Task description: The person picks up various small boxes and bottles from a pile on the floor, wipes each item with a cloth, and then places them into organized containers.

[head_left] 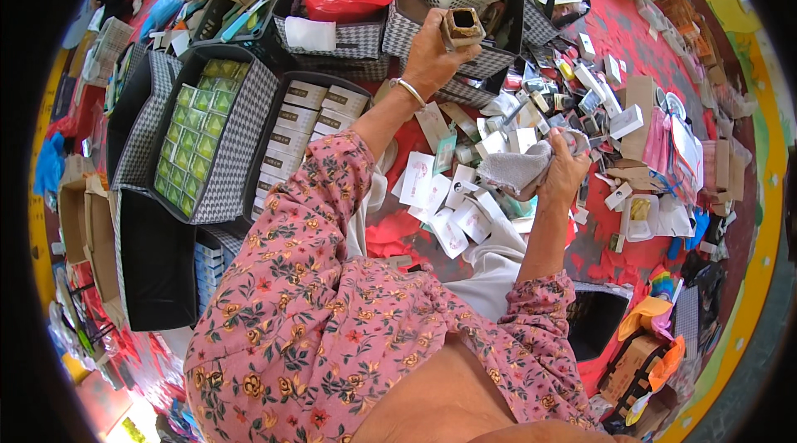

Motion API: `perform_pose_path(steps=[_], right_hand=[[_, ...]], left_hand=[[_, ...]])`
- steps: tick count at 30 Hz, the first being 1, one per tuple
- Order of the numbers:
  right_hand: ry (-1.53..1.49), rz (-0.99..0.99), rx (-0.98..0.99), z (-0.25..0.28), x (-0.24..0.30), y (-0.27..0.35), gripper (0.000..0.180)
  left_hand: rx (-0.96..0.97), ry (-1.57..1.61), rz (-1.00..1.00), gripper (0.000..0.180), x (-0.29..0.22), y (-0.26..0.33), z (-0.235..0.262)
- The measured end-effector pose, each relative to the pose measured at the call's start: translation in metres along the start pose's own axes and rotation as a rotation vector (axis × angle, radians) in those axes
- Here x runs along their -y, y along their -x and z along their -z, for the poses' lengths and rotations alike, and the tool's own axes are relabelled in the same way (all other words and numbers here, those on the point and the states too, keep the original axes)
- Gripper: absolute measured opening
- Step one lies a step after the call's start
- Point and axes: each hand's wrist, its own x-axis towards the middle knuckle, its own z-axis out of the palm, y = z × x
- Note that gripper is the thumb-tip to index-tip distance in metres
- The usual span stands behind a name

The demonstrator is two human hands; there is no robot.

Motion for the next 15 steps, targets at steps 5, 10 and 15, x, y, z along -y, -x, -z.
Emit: perform_pose_path(steps=[5,10,15], right_hand=[[0.006,-0.023,-0.012,0.0,0.003,0.001,0.009],[0.001,-0.023,-0.024,0.002,0.005,0.001,0.009],[0.036,0.06,-0.08,0.013,0.015,-0.001,0.013]], left_hand=[[0.09,0.263,0.474,0.034,-0.011,0.003,0.0],[0.138,0.694,0.632,0.037,-0.018,0.004,0.006],[0.137,0.745,0.735,0.037,-0.004,-0.004,0.005]])
